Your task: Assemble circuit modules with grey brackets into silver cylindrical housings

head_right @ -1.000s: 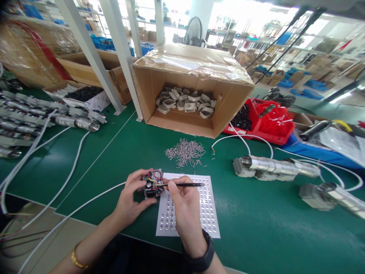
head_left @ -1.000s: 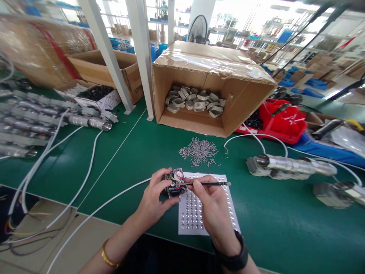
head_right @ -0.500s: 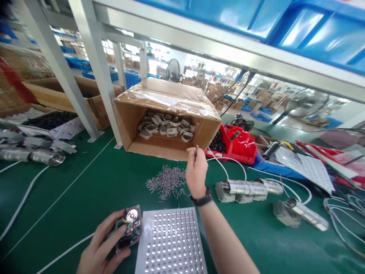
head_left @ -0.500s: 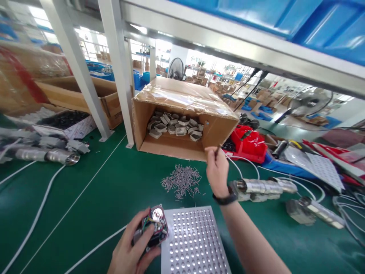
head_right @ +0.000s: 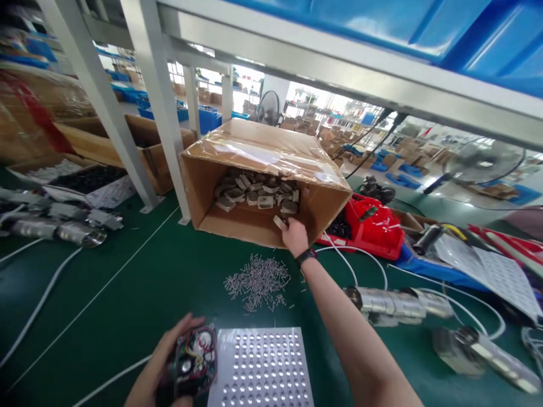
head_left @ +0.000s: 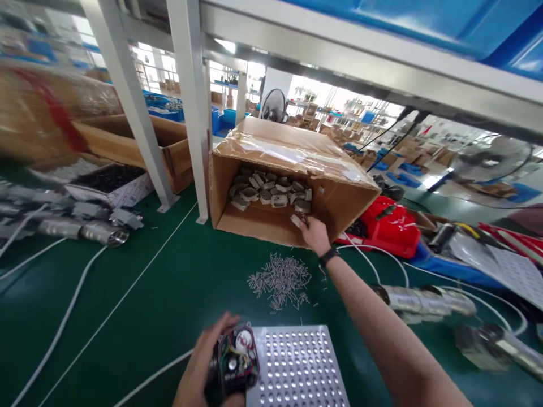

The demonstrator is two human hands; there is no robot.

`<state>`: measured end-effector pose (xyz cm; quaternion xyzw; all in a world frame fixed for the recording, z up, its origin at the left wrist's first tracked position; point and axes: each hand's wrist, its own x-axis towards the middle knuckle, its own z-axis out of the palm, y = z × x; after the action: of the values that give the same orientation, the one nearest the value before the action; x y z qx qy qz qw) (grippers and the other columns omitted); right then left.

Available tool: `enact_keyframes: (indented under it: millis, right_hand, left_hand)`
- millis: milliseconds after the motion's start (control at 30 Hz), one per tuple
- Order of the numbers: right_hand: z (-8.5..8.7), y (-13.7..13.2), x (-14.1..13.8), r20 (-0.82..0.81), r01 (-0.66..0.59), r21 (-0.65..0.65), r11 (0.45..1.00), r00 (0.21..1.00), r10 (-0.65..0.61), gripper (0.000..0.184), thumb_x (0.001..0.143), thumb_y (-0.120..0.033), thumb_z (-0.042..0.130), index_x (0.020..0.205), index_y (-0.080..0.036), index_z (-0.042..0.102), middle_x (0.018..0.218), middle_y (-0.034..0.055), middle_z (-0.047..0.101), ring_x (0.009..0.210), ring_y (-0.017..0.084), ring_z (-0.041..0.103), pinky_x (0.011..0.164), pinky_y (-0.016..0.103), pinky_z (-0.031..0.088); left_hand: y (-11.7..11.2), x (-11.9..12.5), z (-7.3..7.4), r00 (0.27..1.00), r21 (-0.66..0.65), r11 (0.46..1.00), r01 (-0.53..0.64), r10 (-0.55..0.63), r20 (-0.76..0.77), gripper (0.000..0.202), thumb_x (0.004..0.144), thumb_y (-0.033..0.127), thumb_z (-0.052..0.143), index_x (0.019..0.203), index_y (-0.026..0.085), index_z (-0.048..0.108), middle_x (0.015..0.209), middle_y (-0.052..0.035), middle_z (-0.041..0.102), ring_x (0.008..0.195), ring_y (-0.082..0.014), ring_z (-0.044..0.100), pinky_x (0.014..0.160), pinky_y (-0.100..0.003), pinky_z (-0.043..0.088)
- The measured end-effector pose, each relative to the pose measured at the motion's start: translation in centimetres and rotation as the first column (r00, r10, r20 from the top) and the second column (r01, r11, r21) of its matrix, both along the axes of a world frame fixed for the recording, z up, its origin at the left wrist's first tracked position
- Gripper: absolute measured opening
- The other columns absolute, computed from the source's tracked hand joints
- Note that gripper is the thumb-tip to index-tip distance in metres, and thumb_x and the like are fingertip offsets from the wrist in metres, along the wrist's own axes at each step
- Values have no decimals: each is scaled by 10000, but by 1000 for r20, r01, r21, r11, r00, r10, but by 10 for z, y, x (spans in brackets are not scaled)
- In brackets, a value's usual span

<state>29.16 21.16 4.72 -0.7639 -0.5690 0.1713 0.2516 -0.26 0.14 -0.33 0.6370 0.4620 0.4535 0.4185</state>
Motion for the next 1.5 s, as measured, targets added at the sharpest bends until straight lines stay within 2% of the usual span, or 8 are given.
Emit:
enact_keyframes:
  millis: [300, 500, 633, 767, 867, 1000, 1133, 1500]
  right_hand:
    - [-14, -221, -8, -587, -315, -380, 870, 809, 37, 402, 743, -583, 461, 725, -182, 474, 528, -50, 323, 361, 93, 210, 302, 228, 194]
    - [-18, -251, -18, -220, -275, -84, 958, 942, 252, 477, 780, -484, 580, 1129, -161, 546, 1148, 112, 487, 963, 271, 523, 830, 384, 449]
    - [-14, -270, -27, 186, -374, -246, 894, 887, 422, 760, 670, -309, 770, 1305, -144, 387, 1309, 148, 368, 916, 322, 562, 794, 468, 487]
    - [-19, -274, -33, 135, -352, -239, 905, 911, 390, 543, 688, -190, 717, 1161, -121, 458, 1190, 141, 441, 903, 316, 573, 800, 474, 485]
    - [-14, -264, -36, -243, -431, -35, 902, 879, 411, 596, 695, -202, 704, 1218, -191, 420, 1218, 94, 443, 1088, 297, 496, 968, 459, 386]
    - [-8, -239, -57, -818, -494, 151, 856, 424, 389, 710, 710, -318, 769, 1290, -250, 365, 1313, 70, 425, 1234, 268, 378, 1052, 426, 289]
    - [-14, -211, -90, -919, -554, 219, 804, 160, 360, 716, 662, -303, 837, 1253, -248, 437, 1257, 63, 499, 1174, 258, 438, 1020, 407, 309]
    - [14, -169, -112, -760, -735, 200, 648, 301, 576, 612, 708, -367, 797, 1221, -231, 491, 1176, 41, 530, 1074, 242, 500, 929, 375, 410]
  left_hand:
    - [-5, -5, 6, 993, 64, 991, 120, -120, -4, 432, 825, 380, 610, 1231, 284, 501, 1280, -67, 504, 1202, -254, 454, 1012, -407, 379]
    - [-10, 0, 4, 996, 101, 992, 73, -67, -58, 443, 846, 359, 586, 1265, 280, 465, 1296, -61, 465, 1217, -231, 432, 1037, -384, 354]
    - [-13, 2, 3, 994, 82, 995, 50, -42, -96, 577, 800, 419, 636, 1313, 270, 418, 1317, -82, 388, 1243, -267, 389, 1029, -415, 371]
    - [-19, 4, -2, 999, -6, 1000, 25, -25, 23, 862, 713, 440, 733, 1394, 286, 228, 1281, -100, 404, 1164, -271, 472, 931, -427, 466]
    - [-25, 6, -9, 996, 41, 999, 1, -4, 84, 843, 683, 439, 761, 1338, 270, 258, 1280, -118, 446, 1170, -278, 490, 969, -485, 439]
    - [-26, 6, -17, 999, 262, 964, -37, 31, 26, 605, 691, 427, 749, 1149, 248, 396, 1284, -121, 503, 1235, -285, 457, 1103, -607, 200]
    - [-22, 4, -20, 997, 305, 950, -62, 72, -22, 487, 749, 414, 690, 1123, 223, 444, 1385, -162, 421, 1239, -286, 466, 1032, -519, 395]
    - [-19, 3, -13, 932, 448, 890, -85, 230, -280, 400, 887, 368, 525, 1258, 232, 458, 1362, -132, 464, 1216, -253, 496, 1010, -378, 444]
